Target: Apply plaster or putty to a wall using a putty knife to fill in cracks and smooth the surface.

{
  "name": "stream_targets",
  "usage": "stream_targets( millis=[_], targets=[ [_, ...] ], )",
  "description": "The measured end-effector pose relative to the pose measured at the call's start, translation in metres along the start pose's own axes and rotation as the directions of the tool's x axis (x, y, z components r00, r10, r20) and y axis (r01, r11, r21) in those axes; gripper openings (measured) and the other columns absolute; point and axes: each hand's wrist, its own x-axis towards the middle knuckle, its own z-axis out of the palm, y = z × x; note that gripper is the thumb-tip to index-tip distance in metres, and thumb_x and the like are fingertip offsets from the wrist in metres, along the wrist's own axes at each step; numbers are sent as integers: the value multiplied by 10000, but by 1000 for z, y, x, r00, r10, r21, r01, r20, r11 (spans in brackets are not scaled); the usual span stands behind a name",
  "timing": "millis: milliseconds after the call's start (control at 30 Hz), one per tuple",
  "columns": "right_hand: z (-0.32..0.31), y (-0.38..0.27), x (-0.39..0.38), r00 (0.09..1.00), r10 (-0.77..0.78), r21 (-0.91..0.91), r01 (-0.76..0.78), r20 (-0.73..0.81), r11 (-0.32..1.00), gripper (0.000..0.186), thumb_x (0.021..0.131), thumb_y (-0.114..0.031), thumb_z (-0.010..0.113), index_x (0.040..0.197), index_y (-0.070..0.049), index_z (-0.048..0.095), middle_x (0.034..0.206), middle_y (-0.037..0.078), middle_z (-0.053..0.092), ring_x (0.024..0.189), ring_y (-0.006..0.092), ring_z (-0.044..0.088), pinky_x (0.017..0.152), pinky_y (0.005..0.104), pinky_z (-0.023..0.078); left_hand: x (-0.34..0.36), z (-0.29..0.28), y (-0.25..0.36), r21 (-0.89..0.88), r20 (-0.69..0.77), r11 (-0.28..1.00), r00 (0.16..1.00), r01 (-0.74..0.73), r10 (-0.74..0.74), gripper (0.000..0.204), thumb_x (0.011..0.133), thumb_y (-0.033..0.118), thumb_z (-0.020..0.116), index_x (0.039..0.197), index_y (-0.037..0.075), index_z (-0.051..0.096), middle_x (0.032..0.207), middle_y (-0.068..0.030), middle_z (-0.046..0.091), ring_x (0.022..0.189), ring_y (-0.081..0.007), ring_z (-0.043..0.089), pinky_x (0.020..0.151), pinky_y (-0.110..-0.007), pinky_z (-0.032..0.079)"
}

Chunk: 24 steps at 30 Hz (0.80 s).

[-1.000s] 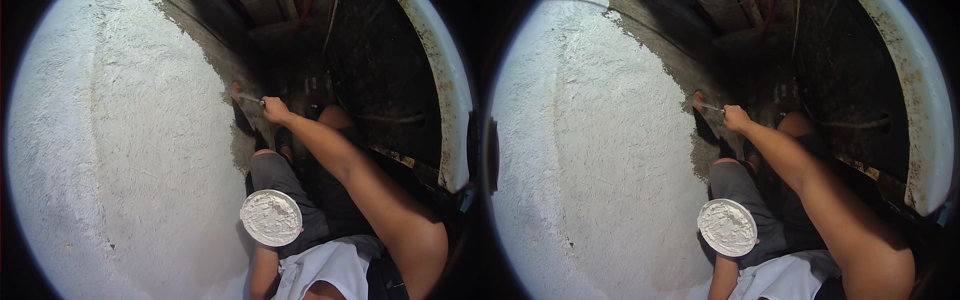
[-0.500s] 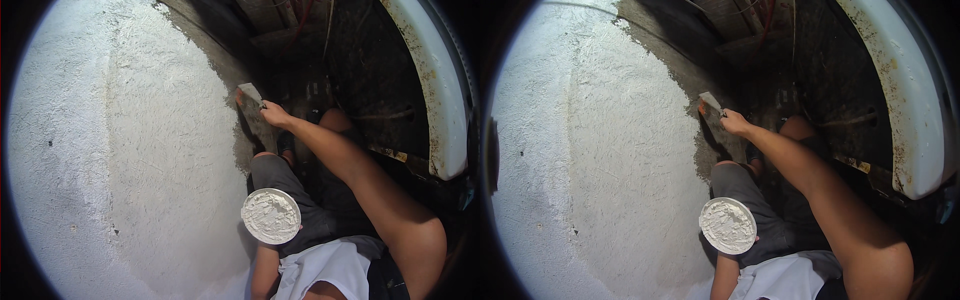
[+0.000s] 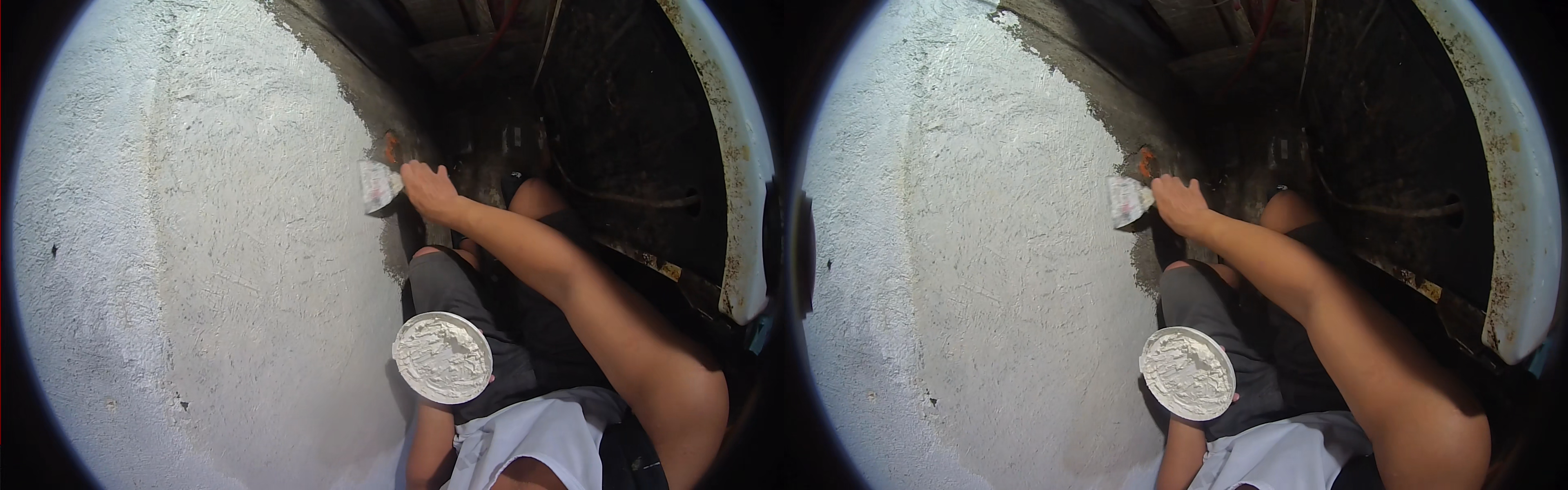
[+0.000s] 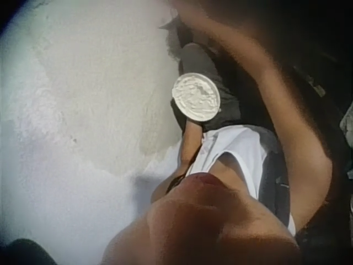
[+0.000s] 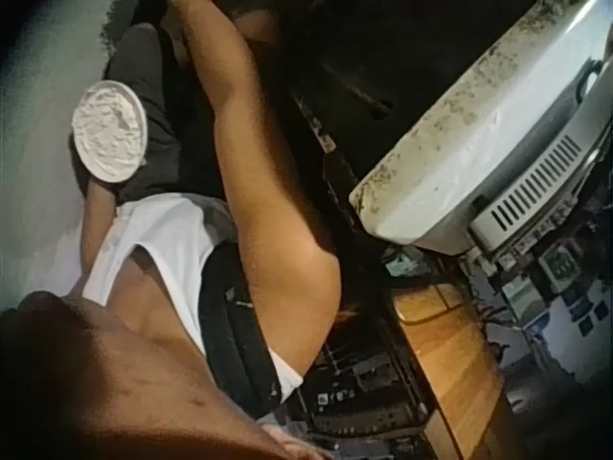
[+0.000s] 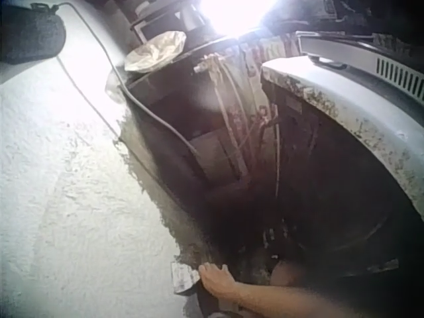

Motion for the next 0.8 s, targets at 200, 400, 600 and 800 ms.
stream_targets(
  millis=[200, 400, 600, 800],
  targets=[
    [16, 49, -21, 901, 415, -200, -387, 125, 900, 329, 969, -108, 616, 1285, -44, 549, 1307, 184, 612, 1260, 391, 615, 965, 648, 514, 4, 4, -3, 41, -74, 996, 994, -83, 85, 942, 926, 817, 453, 1625, 185, 436, 1640, -135, 481, 1442, -435, 519, 1053, -857, 401],
    [-1, 44, -24, 791, 561, 40, -586, 244, 809, 318, 967, -83, 622, 1279, -32, 590, 1397, 243, 619, 1322, 426, 606, 1070, 642, 489, 13, 11, 3, -34, 44, 999, 999, 3, -1, 942, 928, 831, 432, 1616, 189, 451, 1639, -134, 483, 1437, -448, 519, 1047, -867, 393],
    [-51, 35, -45, 952, 231, 379, -293, 200, 878, 271, 963, -22, 562, 1233, -20, 590, 1065, 227, 736, 1028, 345, 725, 862, 466, 554, 20, 4, 4, -26, 125, 1000, 992, -6, 9, 950, 921, 841, 435, 1611, 189, 458, 1635, -136, 486, 1432, -457, 520, 1045, -871, 389],
    [-98, 25, -96, 981, 171, 532, -195, 96, 824, 226, 1036, -37, 537, 1259, -39, 577, 925, 108, 700, 819, 204, 673, 753, 371, 543, 23, 1, 2, -35, 155, 999, 987, -25, 30, 958, 915, 851, 438, 1607, 189, 464, 1632, -138, 488, 1426, -467, 521, 1043, -876, 385]
  ],
)
